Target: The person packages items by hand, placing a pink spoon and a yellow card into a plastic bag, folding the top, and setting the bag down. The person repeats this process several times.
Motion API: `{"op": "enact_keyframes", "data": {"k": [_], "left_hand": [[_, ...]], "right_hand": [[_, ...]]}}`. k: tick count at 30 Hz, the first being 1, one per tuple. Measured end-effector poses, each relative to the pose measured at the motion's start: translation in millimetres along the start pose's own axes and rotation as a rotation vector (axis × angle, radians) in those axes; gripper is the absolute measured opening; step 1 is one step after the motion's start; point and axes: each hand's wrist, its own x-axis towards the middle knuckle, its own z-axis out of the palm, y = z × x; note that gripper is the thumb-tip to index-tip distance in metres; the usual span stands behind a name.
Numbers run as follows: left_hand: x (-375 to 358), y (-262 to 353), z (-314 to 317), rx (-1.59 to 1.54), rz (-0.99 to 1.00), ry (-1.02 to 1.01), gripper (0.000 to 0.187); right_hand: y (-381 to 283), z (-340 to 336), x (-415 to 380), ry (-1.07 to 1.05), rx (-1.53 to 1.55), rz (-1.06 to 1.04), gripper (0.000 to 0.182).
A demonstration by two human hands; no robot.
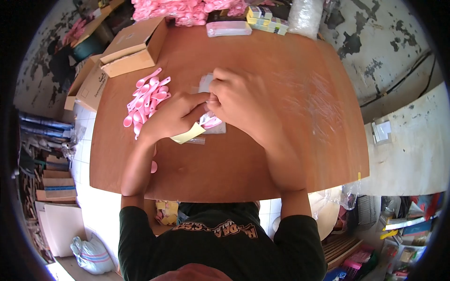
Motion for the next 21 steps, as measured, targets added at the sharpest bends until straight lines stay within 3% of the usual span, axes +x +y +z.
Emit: {"op": "enact_keyframes", "data": {"k": [1,2,6,8,11,13,14,16,17,19,21], "left_hand": [[0.4,-2.7,0.8,-0.010,0.049,0.019,0.021],[0.5,-3.5,1.0,-0.016,0.056,0.011,0.021],[-3.2,5.9,-5.3,-0.307,-0.087,0.087,0.026],[-3.7,1.9,-5.9,-0.383,-0.156,0.269,0.027],[-2.0,-3.4,-11.2,-0.398,-0.151,0.358,0.029],[-2.3,-4.4,-15.8,-0.361,-0.148,0.397,0.029],[-2.3,-5.7,-17.0,-0.360,-0.147,0.401,0.029],[-1.6,-7.8,-16.7,-0.342,-0.150,0.370,0.029],[-1.1,-6.5,-16.2,-0.343,-0.149,0.369,0.029],[-0.2,-2.6,-14.0,-0.455,-0.205,0.352,0.029],[0.6,-3.4,-11.9,-0.450,-0.185,0.348,0.030]], "right_hand": [[2.1,-0.4,0.0,0.000,-0.009,0.012,0.003],[5.8,-0.1,1.7,0.096,0.177,0.024,0.005],[45.1,8.1,7.3,0.413,0.576,0.111,0.008],[63.1,-3.6,2.4,0.436,0.827,0.553,0.008],[123.3,-7.4,-7.8,0.566,0.892,0.621,0.010],[164.3,4.8,-25.6,0.656,-0.056,0.726,0.019],[170.3,9.6,-30.7,0.656,-0.055,0.721,0.019],[181.1,20.6,-42.8,0.468,-0.435,0.902,0.019],[187.6,28.7,-47.8,0.468,-0.437,0.903,0.019],[201.8,46.6,-55.4,0.178,-0.437,0.920,0.021],[215.4,68.7,-60.8,0.073,-0.469,0.924,0.021]]}}
